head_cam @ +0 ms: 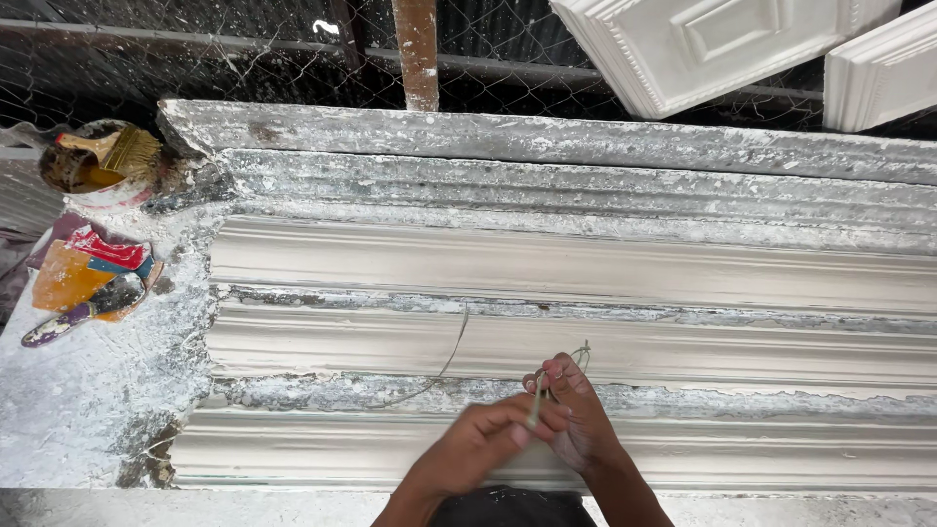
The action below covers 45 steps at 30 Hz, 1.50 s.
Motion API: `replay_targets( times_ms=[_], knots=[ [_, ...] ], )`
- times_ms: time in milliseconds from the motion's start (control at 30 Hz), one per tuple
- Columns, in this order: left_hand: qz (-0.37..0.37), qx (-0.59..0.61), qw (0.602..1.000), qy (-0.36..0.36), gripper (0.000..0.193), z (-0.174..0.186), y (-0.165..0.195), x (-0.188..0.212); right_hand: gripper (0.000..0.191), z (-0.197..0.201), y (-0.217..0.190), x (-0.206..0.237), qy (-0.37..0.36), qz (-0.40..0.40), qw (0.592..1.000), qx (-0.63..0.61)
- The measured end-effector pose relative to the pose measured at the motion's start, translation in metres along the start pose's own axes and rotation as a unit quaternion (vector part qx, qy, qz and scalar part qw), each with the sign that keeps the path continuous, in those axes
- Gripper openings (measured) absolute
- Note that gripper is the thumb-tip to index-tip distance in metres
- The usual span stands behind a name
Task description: The person ties green plastic strips across a long plaster cornice mold, then uses a small blade to trim and scrape excess material from the edges of finished plaster moldings, working along several pieces on the workbench.
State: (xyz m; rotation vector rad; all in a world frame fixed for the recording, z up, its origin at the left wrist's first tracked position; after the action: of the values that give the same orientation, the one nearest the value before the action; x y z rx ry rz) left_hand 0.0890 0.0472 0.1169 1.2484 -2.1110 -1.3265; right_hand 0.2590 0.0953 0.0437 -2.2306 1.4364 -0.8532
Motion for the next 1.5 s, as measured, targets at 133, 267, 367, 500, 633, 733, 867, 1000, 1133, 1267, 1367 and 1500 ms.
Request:
replay_targets(
  times_ms=[133,267,367,500,633,733,867,1000,1133,1267,1367,1500],
  knots=[
    [-0.036,-0.128,0.991,0.030,0.019,-0.003,-0.011,-0.003,0.020,0.007,-0.009,-0.002,-0.039,0.083,0.995,0.028],
    [0.048,-0.017,0.955,0.293,0.020,0.030,-0.038,-0.013,0.019,0.004,-0.004,0.014,-0.129,0.173,0.965,0.149],
    [0.041,0.073,0.917,0.391,0.018,0.044,-0.048,-0.017,0.017,-0.004,0.006,0.029,-0.208,0.219,0.890,0.340],
    [0.045,0.075,0.934,0.346,0.025,0.037,-0.037,-0.013,0.014,0.011,-0.003,0.019,-0.024,0.195,0.923,0.331],
    [0.009,0.041,0.993,0.110,0.026,0.003,-0.008,0.000,0.013,0.021,-0.012,0.003,-0.024,0.169,0.977,0.129],
    [0.026,-0.046,0.999,0.009,0.030,-0.012,0.006,0.007,0.013,0.018,-0.007,0.002,-0.070,0.122,0.986,0.090],
    [0.010,-0.150,0.988,0.036,0.016,-0.007,0.008,0.007,0.015,0.005,-0.008,0.007,-0.088,0.162,0.976,0.117],
    [0.048,-0.184,0.968,0.165,0.024,0.009,-0.009,0.004,0.016,-0.009,-0.013,0.013,-0.102,0.175,0.969,0.142],
    [0.060,0.006,0.940,0.337,0.006,0.034,-0.022,-0.008,0.021,-0.020,-0.003,0.029,-0.202,0.174,0.912,0.312],
    [0.065,0.179,0.932,0.308,0.012,0.039,-0.019,-0.003,0.022,-0.008,0.000,0.028,-0.148,0.089,0.936,0.308],
    [-0.042,0.245,0.956,0.158,0.017,0.024,-0.004,0.011,0.022,0.004,-0.015,0.016,-0.096,0.111,0.963,0.227],
    [0.025,0.150,0.988,0.004,0.028,0.001,0.002,0.018,0.023,0.006,-0.019,0.011,-0.151,0.026,0.980,0.125]
  ],
)
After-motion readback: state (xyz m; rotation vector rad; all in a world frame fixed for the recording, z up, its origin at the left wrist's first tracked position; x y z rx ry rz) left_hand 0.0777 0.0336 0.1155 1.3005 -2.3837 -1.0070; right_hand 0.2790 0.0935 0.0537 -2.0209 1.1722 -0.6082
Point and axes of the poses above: each hand's wrist, its own x-axis away from the middle knuckle, its own z-axis out of the back of the hand, y = z × x, the point moved 3 cm from there along -x, towards the middle knuckle, and after that the axes turned 2 degrees about z, right-handed, at the moved point
